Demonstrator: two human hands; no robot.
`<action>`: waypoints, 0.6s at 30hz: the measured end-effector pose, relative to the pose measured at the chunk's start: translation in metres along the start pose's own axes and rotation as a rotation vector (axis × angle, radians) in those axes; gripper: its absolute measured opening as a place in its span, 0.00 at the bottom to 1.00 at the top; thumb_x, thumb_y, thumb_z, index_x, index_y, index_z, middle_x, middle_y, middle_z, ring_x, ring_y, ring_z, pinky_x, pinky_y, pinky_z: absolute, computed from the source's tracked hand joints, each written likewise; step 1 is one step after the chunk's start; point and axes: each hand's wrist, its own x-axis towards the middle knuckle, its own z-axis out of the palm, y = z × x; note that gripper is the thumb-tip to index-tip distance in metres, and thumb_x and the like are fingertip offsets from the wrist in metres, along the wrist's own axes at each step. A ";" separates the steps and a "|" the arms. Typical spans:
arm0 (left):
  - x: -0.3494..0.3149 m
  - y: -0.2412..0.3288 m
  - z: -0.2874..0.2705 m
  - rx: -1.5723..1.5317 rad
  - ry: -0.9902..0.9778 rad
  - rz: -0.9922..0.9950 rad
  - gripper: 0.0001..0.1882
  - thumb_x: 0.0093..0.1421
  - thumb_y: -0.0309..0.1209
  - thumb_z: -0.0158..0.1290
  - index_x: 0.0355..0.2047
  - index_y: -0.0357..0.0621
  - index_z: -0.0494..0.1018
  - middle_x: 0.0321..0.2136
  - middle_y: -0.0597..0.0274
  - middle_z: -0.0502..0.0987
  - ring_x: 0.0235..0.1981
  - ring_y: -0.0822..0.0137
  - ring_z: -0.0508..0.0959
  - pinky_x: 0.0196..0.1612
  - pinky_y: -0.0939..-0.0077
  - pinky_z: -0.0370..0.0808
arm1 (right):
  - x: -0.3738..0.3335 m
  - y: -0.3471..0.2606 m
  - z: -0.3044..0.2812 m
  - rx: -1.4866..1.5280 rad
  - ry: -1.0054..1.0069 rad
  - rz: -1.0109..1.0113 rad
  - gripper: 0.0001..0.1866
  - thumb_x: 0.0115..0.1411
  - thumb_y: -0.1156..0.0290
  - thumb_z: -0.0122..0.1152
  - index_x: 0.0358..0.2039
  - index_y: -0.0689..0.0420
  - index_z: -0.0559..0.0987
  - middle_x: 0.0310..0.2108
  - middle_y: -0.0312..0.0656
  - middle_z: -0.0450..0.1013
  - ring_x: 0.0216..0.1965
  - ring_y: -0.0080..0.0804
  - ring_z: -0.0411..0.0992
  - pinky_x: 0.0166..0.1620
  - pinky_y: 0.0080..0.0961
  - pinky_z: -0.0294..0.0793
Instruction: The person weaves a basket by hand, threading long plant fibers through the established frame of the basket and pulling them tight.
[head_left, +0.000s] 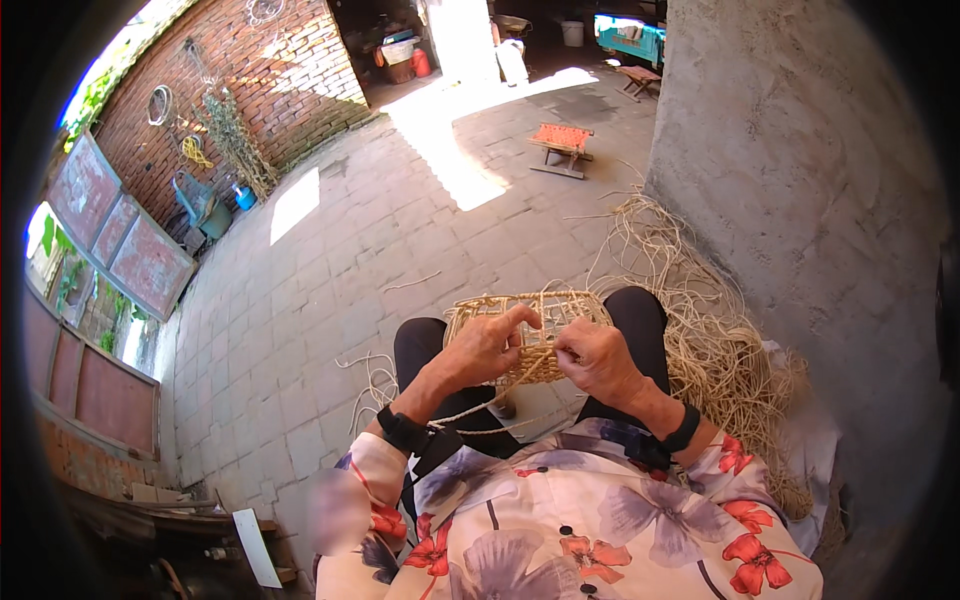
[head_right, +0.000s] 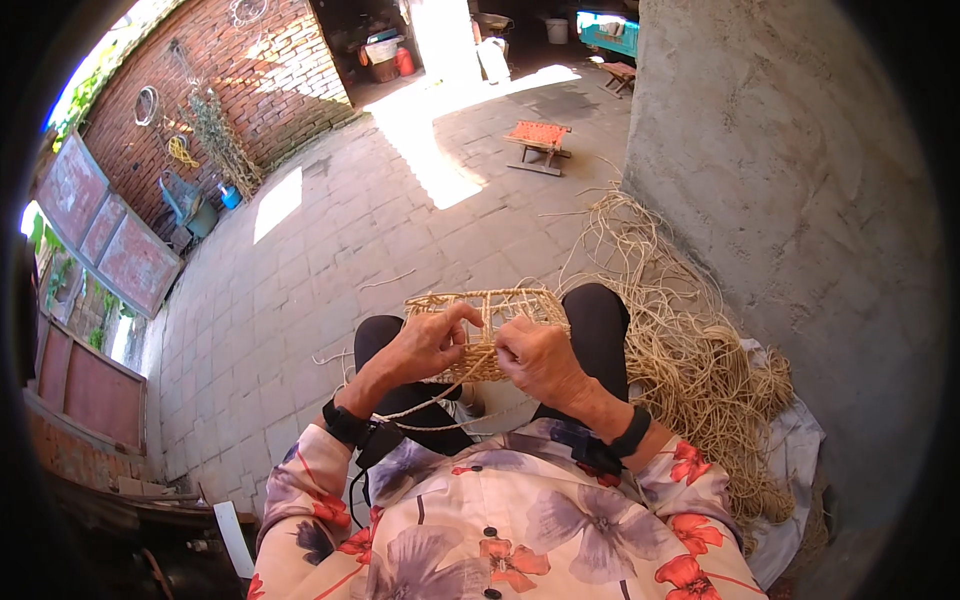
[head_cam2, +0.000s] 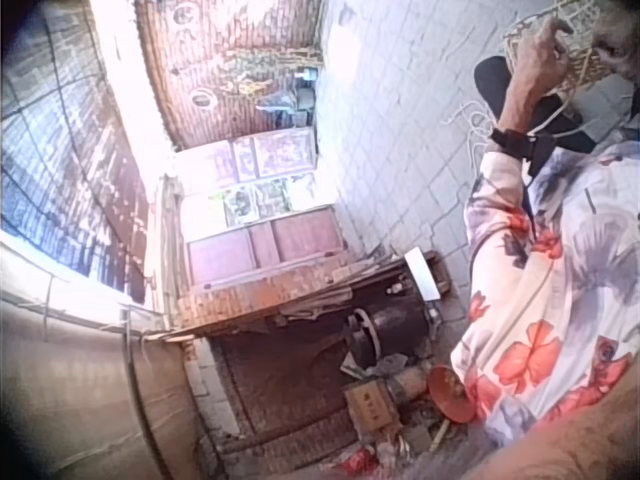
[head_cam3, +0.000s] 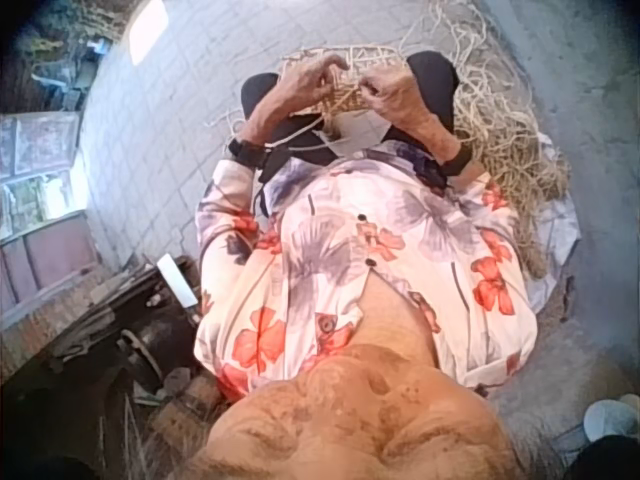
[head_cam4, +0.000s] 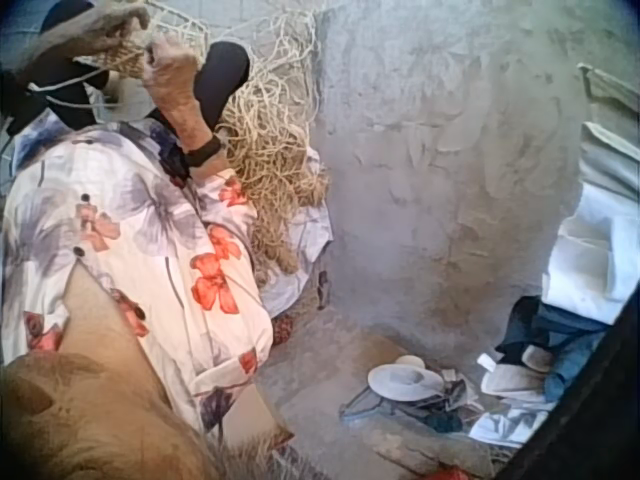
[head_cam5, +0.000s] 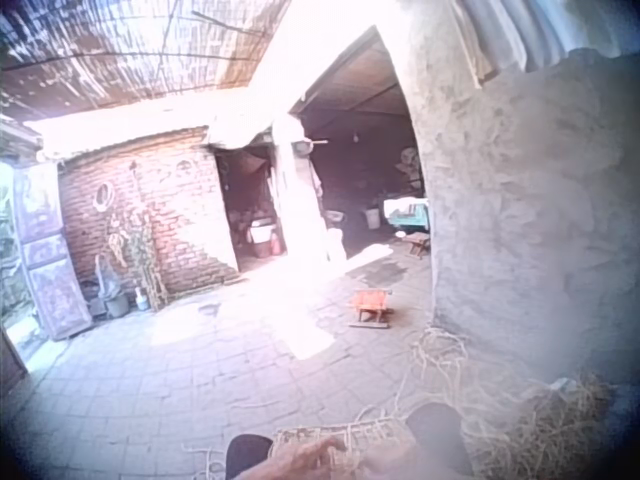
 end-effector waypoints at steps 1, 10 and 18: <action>0.000 -0.001 0.000 0.023 -0.011 -0.003 0.21 0.52 0.19 0.53 0.46 0.47 0.68 0.20 0.63 0.72 0.22 0.65 0.75 0.28 0.71 0.72 | 0.001 -0.001 0.001 -0.001 -0.001 -0.001 0.05 0.50 0.78 0.62 0.27 0.58 0.74 0.24 0.45 0.71 0.25 0.46 0.73 0.28 0.36 0.73; 0.001 -0.003 0.000 -0.058 -0.017 -0.014 0.22 0.51 0.19 0.50 0.48 0.48 0.69 0.20 0.56 0.74 0.25 0.54 0.78 0.31 0.61 0.73 | 0.009 -0.006 0.010 -0.101 -0.044 -0.074 0.06 0.48 0.78 0.62 0.25 0.58 0.72 0.22 0.44 0.71 0.23 0.43 0.73 0.27 0.36 0.72; 0.006 -0.010 -0.006 -0.078 -0.047 0.048 0.25 0.51 0.19 0.53 0.51 0.46 0.69 0.26 0.60 0.80 0.28 0.65 0.80 0.34 0.70 0.76 | 0.005 0.003 0.029 -0.031 -0.046 -0.014 0.06 0.49 0.77 0.62 0.26 0.58 0.74 0.21 0.45 0.72 0.24 0.45 0.74 0.28 0.37 0.72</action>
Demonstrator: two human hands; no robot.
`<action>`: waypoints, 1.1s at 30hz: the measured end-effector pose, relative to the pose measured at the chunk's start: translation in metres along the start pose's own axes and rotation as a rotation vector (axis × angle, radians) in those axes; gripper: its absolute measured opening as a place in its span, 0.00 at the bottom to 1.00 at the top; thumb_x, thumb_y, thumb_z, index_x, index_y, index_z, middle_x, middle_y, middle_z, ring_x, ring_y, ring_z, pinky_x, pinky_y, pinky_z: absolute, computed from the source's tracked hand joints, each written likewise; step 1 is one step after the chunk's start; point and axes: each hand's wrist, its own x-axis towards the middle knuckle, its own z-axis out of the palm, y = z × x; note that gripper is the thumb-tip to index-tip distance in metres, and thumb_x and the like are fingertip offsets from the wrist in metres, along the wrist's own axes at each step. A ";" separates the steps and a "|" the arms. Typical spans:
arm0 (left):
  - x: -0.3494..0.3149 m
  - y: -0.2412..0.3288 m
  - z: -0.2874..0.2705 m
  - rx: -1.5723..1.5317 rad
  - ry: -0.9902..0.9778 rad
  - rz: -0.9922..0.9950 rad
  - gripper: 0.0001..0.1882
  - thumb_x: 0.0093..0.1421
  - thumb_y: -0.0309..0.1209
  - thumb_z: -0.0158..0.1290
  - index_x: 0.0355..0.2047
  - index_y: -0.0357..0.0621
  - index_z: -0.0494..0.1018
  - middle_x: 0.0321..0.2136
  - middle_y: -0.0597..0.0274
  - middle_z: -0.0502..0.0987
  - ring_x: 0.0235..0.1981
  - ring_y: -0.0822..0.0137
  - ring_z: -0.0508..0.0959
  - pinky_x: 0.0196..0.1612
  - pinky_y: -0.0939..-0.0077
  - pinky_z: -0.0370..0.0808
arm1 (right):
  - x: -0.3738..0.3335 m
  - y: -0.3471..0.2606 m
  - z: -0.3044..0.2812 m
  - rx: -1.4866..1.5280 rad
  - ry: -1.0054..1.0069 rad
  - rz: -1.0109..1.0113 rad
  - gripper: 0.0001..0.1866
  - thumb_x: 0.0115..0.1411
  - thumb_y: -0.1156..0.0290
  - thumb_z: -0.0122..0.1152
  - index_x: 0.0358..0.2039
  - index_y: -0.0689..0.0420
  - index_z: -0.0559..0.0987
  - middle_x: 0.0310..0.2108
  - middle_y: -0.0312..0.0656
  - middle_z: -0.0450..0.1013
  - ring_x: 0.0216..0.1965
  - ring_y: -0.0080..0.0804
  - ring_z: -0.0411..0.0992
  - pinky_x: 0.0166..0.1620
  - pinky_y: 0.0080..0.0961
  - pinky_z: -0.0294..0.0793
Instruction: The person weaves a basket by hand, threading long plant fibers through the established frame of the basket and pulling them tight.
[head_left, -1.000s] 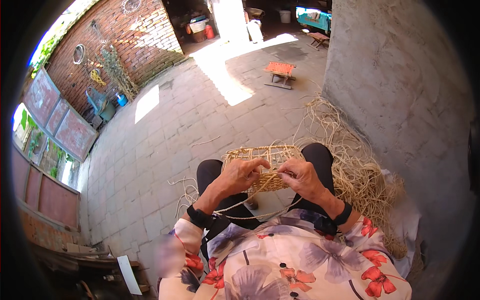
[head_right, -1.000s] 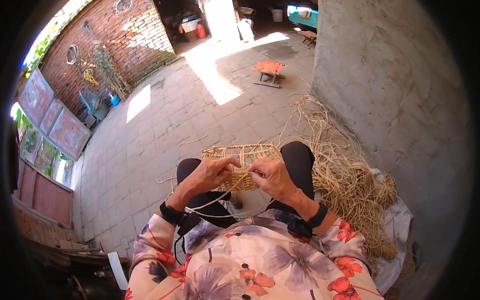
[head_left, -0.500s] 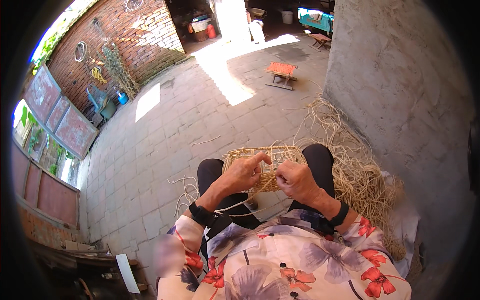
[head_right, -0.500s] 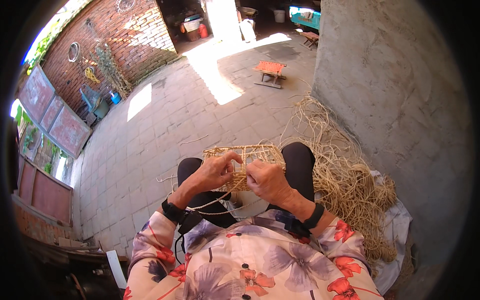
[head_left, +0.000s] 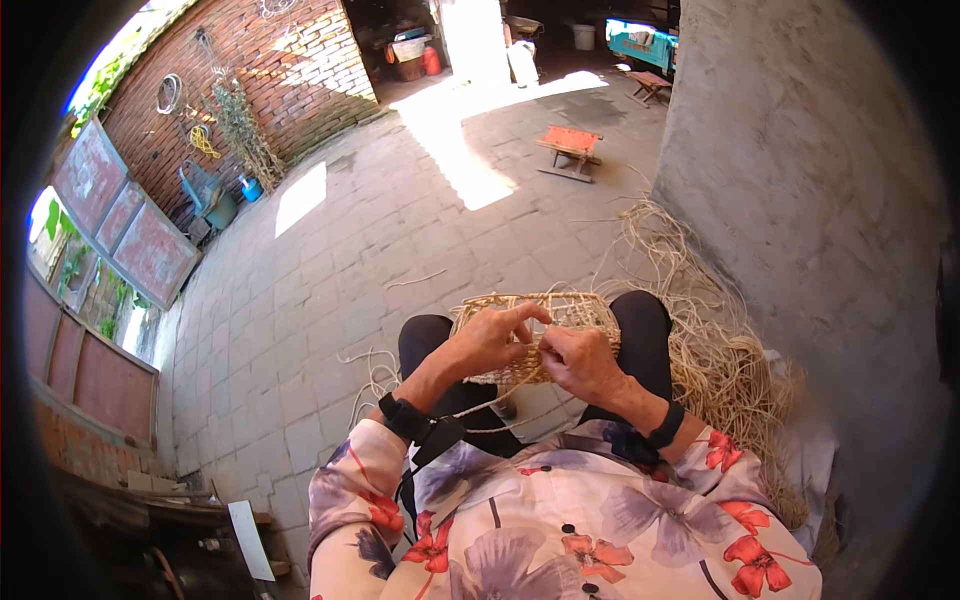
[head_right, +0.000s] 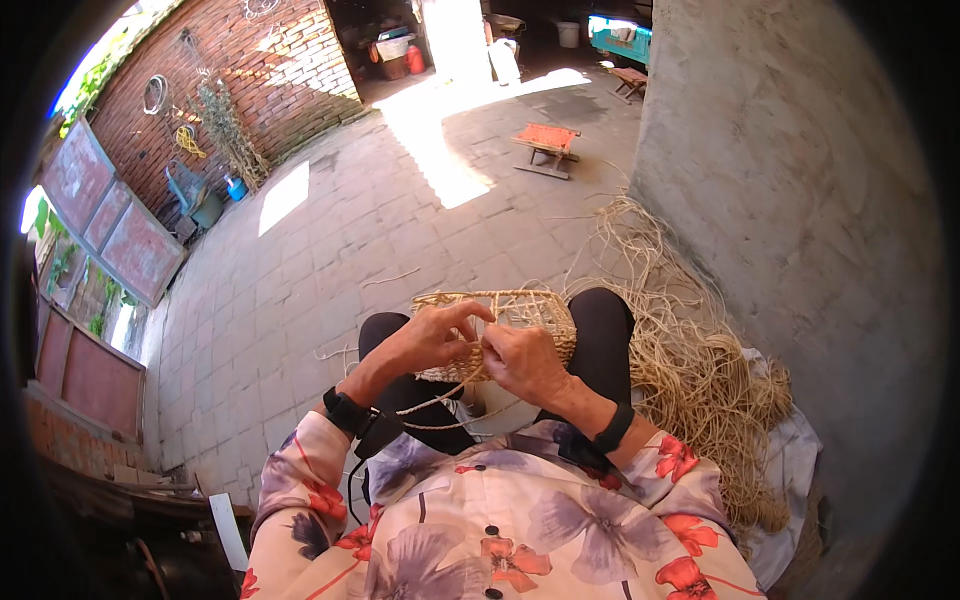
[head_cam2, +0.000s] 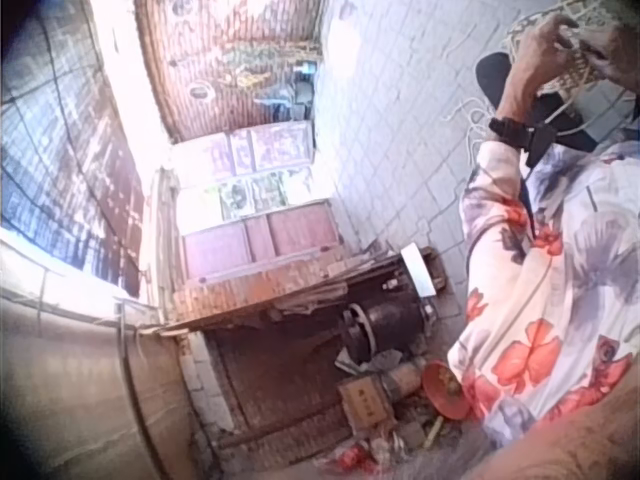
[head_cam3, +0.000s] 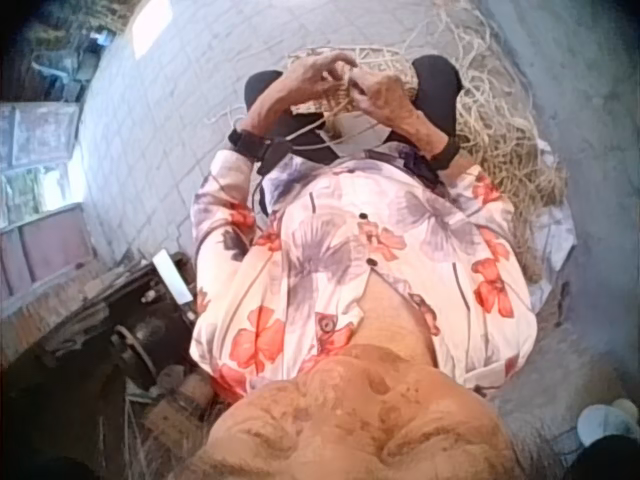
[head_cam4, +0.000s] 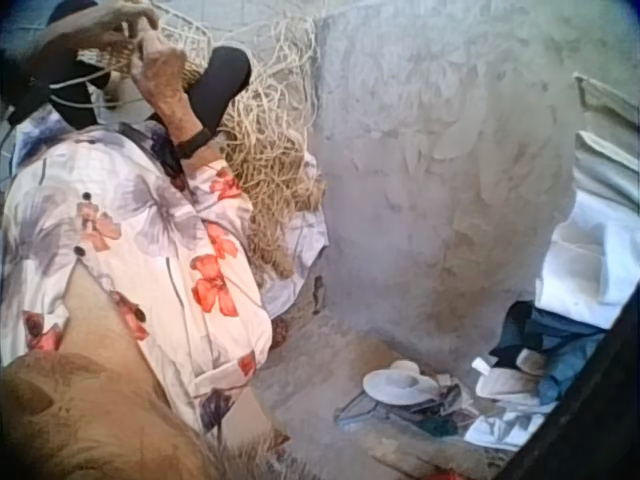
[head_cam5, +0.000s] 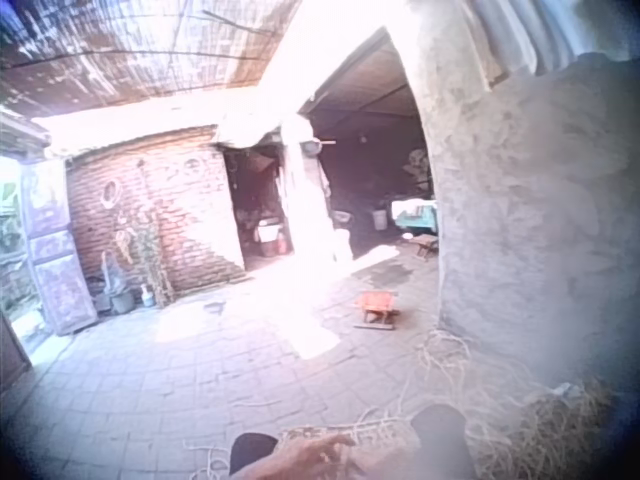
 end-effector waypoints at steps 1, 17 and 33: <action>0.001 -0.001 -0.002 -0.027 -0.066 -0.027 0.25 0.51 0.20 0.53 0.51 0.45 0.69 0.27 0.60 0.81 0.29 0.65 0.81 0.35 0.71 0.77 | -0.001 0.000 -0.001 0.001 -0.002 -0.002 0.06 0.49 0.77 0.62 0.26 0.58 0.74 0.21 0.45 0.72 0.24 0.45 0.74 0.28 0.37 0.72; 0.024 -0.005 0.002 -0.418 -0.170 -0.268 0.22 0.52 0.24 0.50 0.49 0.45 0.70 0.25 0.61 0.76 0.29 0.70 0.76 0.33 0.73 0.73 | -0.003 0.000 -0.025 0.003 -0.026 -0.030 0.08 0.51 0.77 0.63 0.30 0.55 0.74 0.28 0.42 0.69 0.28 0.44 0.74 0.31 0.37 0.74; -0.015 0.007 -0.003 -0.485 0.047 -0.222 0.07 0.59 0.27 0.49 0.36 0.39 0.75 0.23 0.65 0.75 0.23 0.76 0.73 0.27 0.81 0.71 | 0.043 -0.031 -0.016 0.054 0.001 -0.214 0.07 0.56 0.76 0.61 0.29 0.58 0.70 0.23 0.44 0.70 0.24 0.44 0.73 0.26 0.36 0.71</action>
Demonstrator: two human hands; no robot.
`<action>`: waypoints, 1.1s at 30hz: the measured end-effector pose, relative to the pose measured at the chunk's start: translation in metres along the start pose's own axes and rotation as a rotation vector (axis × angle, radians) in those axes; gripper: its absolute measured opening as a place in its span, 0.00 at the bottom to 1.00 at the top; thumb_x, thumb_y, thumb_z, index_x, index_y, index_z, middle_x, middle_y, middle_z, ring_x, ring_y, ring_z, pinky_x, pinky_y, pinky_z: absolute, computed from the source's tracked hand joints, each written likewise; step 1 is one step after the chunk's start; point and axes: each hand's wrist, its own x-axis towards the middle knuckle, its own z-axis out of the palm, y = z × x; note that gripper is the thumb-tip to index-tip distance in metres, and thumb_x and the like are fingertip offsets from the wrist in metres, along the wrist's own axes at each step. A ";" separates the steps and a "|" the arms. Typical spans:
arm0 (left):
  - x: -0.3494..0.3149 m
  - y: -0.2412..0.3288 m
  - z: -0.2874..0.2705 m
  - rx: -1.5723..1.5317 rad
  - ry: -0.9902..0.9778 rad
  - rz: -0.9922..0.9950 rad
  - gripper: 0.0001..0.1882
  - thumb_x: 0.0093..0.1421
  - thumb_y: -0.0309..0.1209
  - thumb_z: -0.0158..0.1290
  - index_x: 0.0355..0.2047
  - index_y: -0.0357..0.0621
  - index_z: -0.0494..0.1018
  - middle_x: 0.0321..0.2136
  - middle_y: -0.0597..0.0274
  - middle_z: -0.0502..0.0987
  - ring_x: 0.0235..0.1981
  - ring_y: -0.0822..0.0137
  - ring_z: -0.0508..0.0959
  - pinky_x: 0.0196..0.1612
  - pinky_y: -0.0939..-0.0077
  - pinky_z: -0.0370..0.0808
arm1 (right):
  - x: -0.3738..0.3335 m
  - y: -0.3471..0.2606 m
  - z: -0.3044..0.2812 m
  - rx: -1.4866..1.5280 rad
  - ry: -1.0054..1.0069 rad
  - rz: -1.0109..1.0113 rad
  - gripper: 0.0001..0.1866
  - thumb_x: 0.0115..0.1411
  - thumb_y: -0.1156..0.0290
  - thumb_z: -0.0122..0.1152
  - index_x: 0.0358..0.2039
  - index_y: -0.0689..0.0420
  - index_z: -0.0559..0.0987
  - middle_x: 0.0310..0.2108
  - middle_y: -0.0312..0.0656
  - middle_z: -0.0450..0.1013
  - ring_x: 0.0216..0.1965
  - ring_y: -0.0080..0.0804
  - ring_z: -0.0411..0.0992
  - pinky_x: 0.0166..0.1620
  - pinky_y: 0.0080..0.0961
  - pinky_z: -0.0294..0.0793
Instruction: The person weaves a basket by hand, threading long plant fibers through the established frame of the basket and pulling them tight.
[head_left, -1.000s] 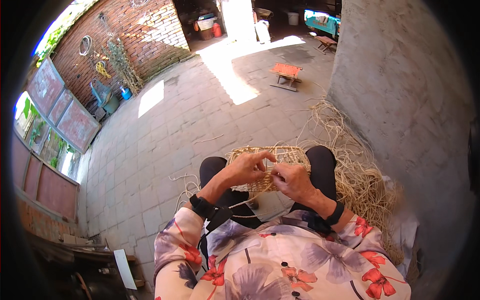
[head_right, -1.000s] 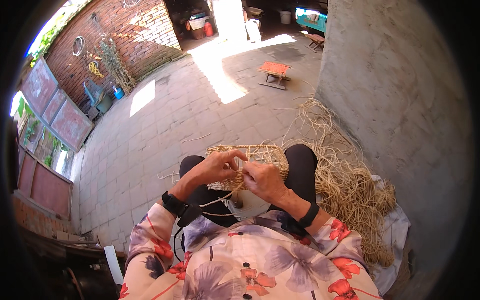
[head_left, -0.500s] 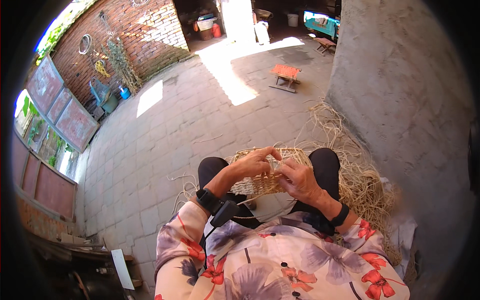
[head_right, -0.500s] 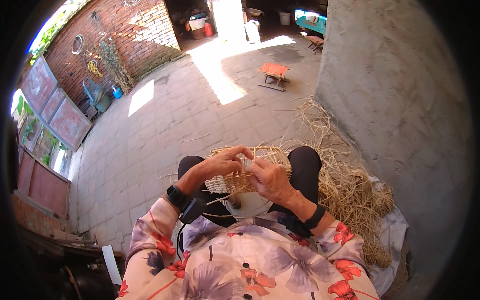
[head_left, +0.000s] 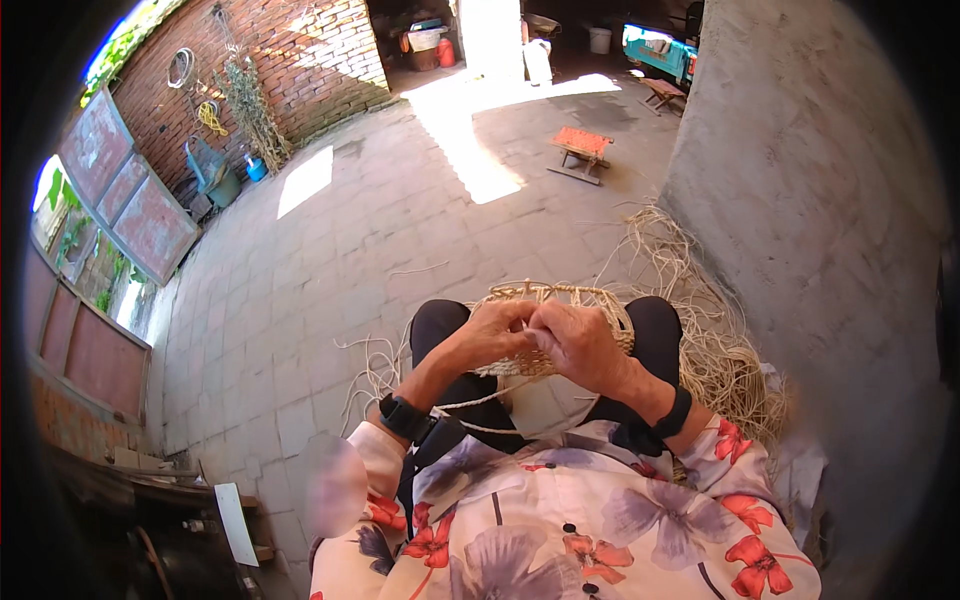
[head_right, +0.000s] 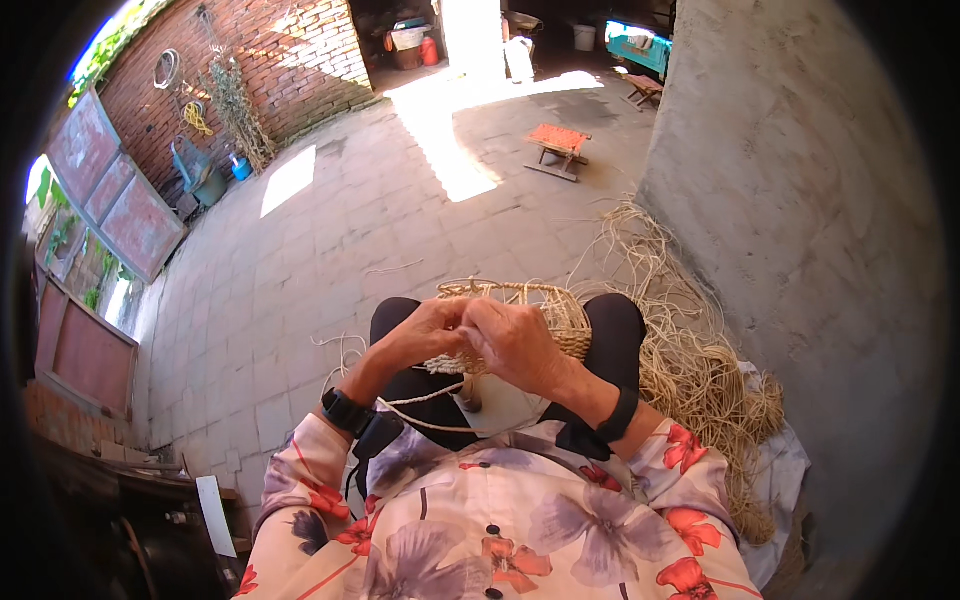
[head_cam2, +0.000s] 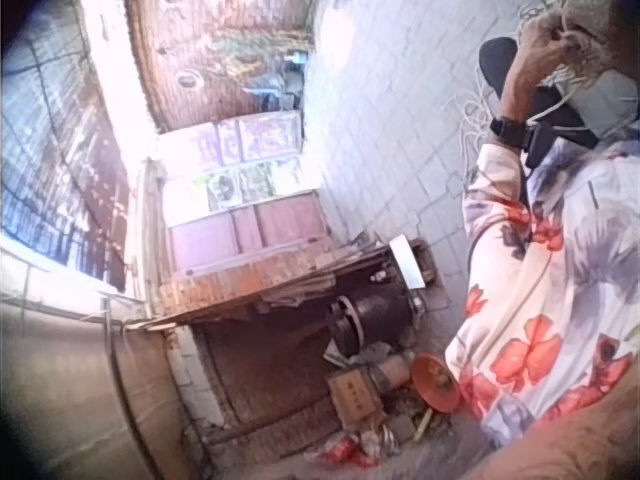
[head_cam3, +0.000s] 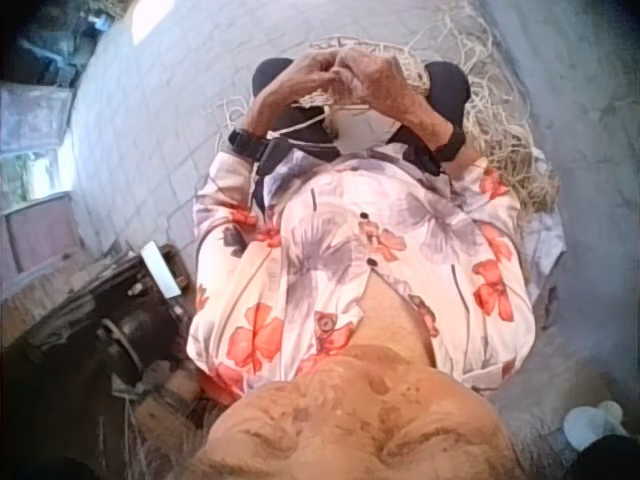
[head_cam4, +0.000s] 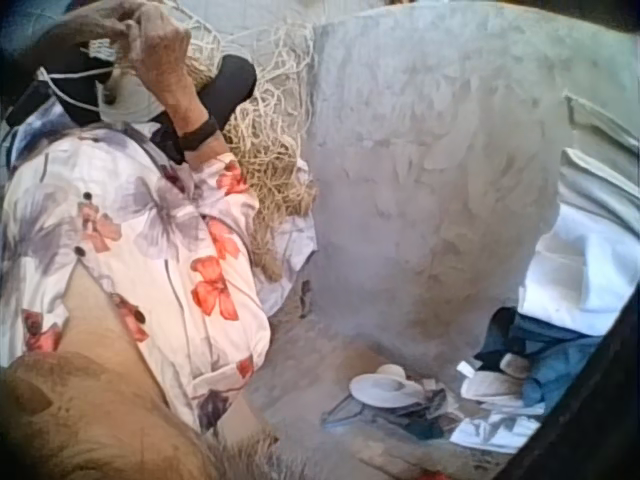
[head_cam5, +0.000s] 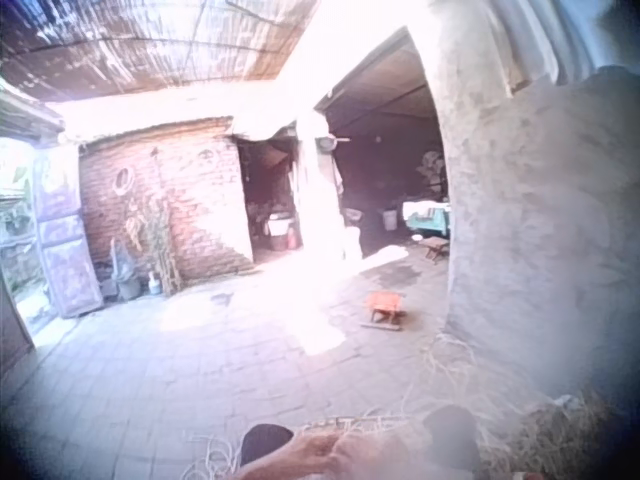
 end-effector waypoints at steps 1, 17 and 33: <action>-0.008 0.005 0.002 0.038 -0.012 0.003 0.07 0.61 0.27 0.49 0.34 0.37 0.75 0.24 0.65 0.75 0.23 0.76 0.74 0.28 0.81 0.73 | 0.013 -0.009 -0.004 0.034 0.021 -0.008 0.07 0.55 0.77 0.62 0.30 0.59 0.70 0.24 0.45 0.70 0.25 0.47 0.73 0.26 0.37 0.71; -0.032 -0.004 -0.005 -0.243 0.296 0.084 0.09 0.67 0.31 0.53 0.41 0.38 0.77 0.27 0.68 0.77 0.25 0.81 0.74 0.26 0.87 0.73 | -0.012 -0.006 -0.014 0.413 0.047 0.416 0.03 0.56 0.76 0.64 0.30 0.61 0.79 0.25 0.37 0.73 0.26 0.23 0.71 0.32 0.22 0.69; -0.018 -0.002 0.006 0.478 0.282 0.235 0.05 0.53 0.29 0.57 0.30 0.42 0.79 0.25 0.53 0.79 0.26 0.56 0.80 0.32 0.65 0.76 | -0.034 0.004 -0.026 0.097 -0.081 0.357 0.05 0.47 0.79 0.61 0.25 0.59 0.75 0.23 0.42 0.69 0.28 0.41 0.70 0.35 0.35 0.69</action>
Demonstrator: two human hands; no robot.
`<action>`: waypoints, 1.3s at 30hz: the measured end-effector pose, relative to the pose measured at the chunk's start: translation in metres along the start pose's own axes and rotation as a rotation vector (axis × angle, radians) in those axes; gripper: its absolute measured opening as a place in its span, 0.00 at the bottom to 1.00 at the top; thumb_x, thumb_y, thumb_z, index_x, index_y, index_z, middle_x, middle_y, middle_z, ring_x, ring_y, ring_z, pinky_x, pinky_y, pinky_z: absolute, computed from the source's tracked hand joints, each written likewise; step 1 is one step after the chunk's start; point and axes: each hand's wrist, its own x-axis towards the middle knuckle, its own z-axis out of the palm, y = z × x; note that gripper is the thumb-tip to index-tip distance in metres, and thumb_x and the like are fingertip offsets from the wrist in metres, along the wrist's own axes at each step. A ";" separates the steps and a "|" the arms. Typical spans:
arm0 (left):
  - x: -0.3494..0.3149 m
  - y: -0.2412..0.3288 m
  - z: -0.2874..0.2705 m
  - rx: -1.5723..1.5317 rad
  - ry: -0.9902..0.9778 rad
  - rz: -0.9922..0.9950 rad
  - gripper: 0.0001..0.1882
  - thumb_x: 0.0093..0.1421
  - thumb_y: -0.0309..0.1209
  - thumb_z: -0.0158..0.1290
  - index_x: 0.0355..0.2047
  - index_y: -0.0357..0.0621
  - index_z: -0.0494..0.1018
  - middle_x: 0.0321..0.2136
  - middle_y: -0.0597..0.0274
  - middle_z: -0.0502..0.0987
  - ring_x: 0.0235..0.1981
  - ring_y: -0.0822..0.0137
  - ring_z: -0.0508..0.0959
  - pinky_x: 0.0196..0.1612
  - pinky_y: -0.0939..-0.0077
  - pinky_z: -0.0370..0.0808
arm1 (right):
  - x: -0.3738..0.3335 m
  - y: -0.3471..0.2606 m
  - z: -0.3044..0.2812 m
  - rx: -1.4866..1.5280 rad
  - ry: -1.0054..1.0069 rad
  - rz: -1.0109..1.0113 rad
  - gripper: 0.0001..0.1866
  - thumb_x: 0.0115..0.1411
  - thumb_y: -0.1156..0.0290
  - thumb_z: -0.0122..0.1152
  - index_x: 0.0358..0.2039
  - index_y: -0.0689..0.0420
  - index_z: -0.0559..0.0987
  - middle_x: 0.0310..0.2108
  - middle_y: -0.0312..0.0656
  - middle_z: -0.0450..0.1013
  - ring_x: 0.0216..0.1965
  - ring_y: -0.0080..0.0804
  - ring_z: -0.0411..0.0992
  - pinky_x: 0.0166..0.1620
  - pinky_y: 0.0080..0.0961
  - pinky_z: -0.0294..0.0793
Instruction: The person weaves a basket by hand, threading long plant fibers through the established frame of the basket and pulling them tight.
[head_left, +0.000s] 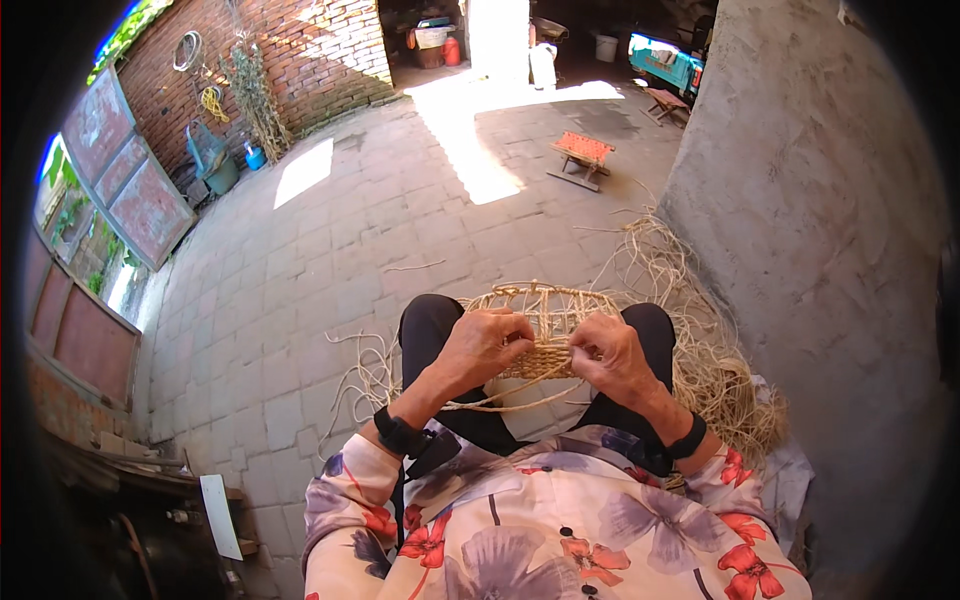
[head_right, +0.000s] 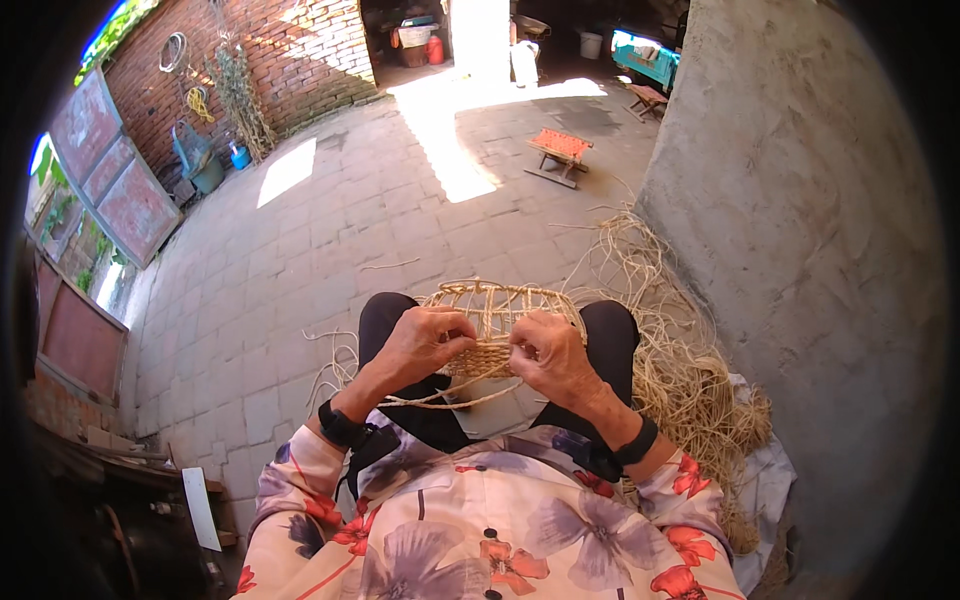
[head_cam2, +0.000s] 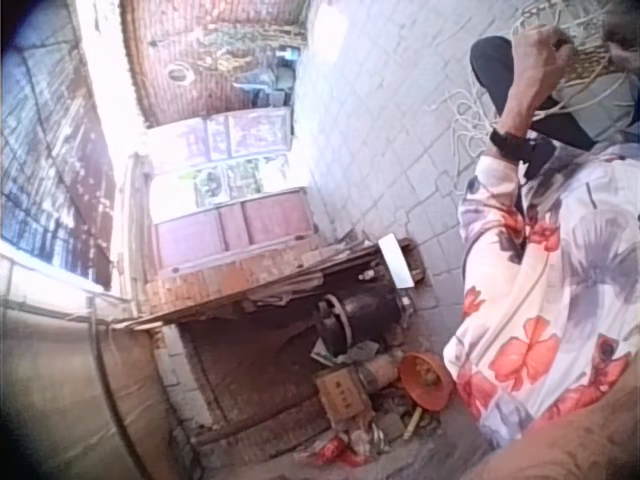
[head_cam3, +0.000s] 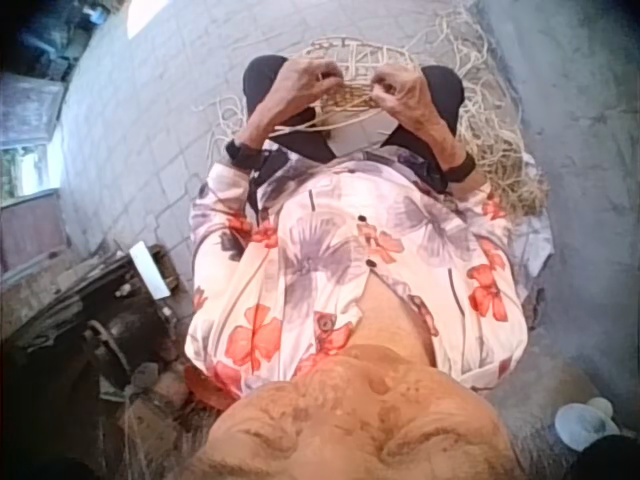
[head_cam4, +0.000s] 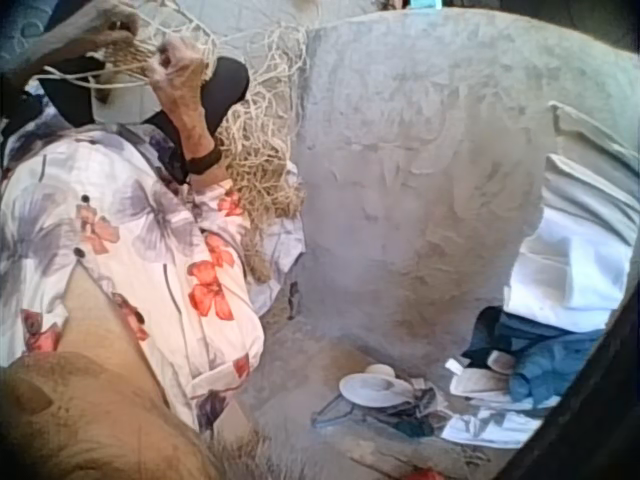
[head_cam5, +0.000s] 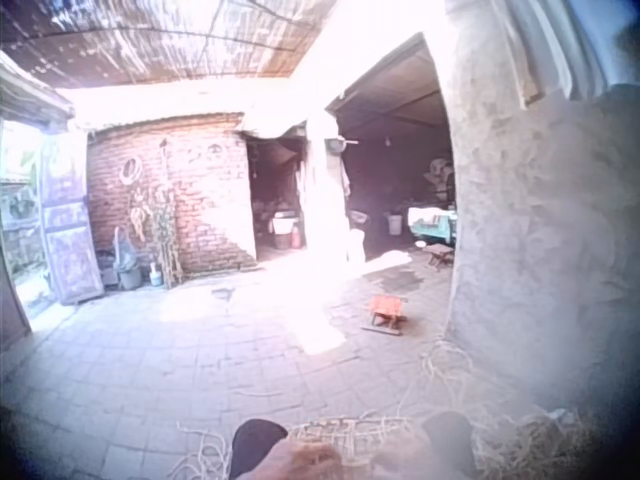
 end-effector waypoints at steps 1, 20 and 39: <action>0.001 0.000 -0.001 0.037 -0.021 0.005 0.06 0.53 0.29 0.57 0.29 0.42 0.79 0.25 0.52 0.79 0.27 0.55 0.80 0.33 0.64 0.76 | 0.000 0.000 0.000 0.002 0.003 0.001 0.05 0.47 0.79 0.61 0.25 0.59 0.75 0.23 0.42 0.69 0.28 0.41 0.70 0.35 0.35 0.69; 0.040 0.026 -0.002 0.636 -0.304 -0.094 0.09 0.46 0.32 0.56 0.30 0.46 0.79 0.23 0.51 0.79 0.29 0.51 0.81 0.34 0.58 0.76 | 0.005 0.001 0.008 -0.112 0.108 -0.159 0.07 0.48 0.78 0.65 0.28 0.57 0.76 0.26 0.42 0.68 0.31 0.44 0.70 0.36 0.39 0.68; 0.031 -0.026 -0.034 -0.454 -0.628 -0.400 0.20 0.67 0.33 0.44 0.59 0.50 0.67 0.30 0.69 0.76 0.18 0.80 0.72 0.20 0.86 0.70 | 0.012 0.003 0.032 -0.263 0.093 -0.298 0.08 0.48 0.75 0.65 0.27 0.54 0.74 0.24 0.39 0.66 0.30 0.39 0.67 0.39 0.36 0.63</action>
